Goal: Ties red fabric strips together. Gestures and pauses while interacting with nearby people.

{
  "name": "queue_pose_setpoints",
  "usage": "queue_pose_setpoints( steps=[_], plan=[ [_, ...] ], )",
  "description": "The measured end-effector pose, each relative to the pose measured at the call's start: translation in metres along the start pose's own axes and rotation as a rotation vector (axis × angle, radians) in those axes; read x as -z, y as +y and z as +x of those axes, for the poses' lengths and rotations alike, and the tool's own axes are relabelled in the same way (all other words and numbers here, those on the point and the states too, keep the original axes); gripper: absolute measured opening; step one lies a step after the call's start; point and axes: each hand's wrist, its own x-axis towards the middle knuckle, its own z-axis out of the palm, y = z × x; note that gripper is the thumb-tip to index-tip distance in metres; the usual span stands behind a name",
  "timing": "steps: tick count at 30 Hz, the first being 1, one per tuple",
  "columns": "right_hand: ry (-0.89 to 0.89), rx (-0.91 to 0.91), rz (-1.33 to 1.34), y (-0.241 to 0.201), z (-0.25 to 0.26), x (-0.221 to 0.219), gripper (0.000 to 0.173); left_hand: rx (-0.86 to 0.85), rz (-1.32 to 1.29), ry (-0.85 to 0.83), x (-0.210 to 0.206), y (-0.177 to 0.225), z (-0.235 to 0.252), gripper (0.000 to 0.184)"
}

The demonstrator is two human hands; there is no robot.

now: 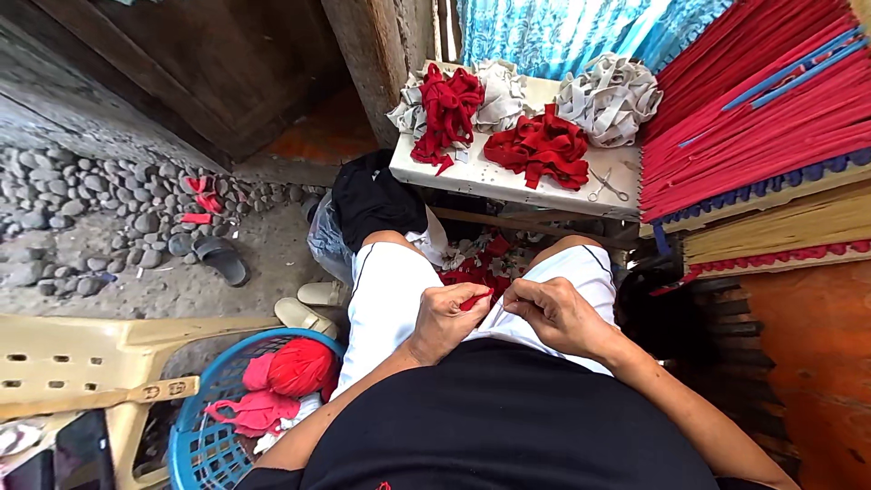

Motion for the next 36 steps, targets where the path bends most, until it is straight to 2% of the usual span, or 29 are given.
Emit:
queue_pose_setpoints(
  steps=[4, 7, 10, 13, 15, 18, 21, 25, 30, 34, 36],
  plan=[
    [0.006, -0.02, 0.029, 0.001, 0.0, -0.001, 0.019, 0.006, 0.003, 0.011, 0.0, 0.0, 0.0, 0.01],
    [-0.056, -0.079, 0.056, 0.002, -0.002, -0.001, 0.021, 0.011, 0.023, 0.0, 0.001, -0.001, -0.001, 0.011],
    [-0.119, -0.138, -0.023, 0.005, -0.005, 0.002, 0.03, -0.013, 0.041, -0.012, 0.001, -0.002, -0.001, 0.013],
    [0.075, -0.096, -0.135, 0.007, -0.004, 0.007, 0.037, -0.068, 0.064, -0.021, 0.001, -0.003, -0.001, 0.013],
    [0.249, -0.067, -0.128, 0.006, 0.001, 0.009, 0.031, -0.131, 0.117, -0.027, 0.001, -0.003, -0.001, 0.015],
    [0.361, -0.032, -0.002, 0.003, 0.01, 0.004, 0.016, -0.238, 0.214, -0.046, 0.0, -0.003, -0.001, 0.018],
    [0.309, -0.018, 0.097, 0.005, 0.015, -0.009, 0.01, -0.305, 0.278, -0.049, 0.0, -0.004, 0.0, 0.019],
    [0.289, -0.003, 0.242, 0.006, 0.019, -0.022, 0.003, -0.284, 0.272, -0.042, 0.001, -0.004, 0.0, 0.02],
    [0.341, 0.061, 0.247, 0.007, 0.023, -0.03, 0.009, -0.243, 0.244, -0.068, -0.002, -0.004, -0.001, 0.019],
    [0.391, 0.01, 0.59, -0.005, 0.025, -0.008, 0.015, -0.159, 0.291, -0.055, -0.003, -0.008, -0.002, 0.017],
    [0.395, -0.011, 0.66, -0.011, 0.02, 0.014, 0.015, -0.115, 0.328, -0.023, 0.0, -0.01, -0.001, 0.017]
  ],
)
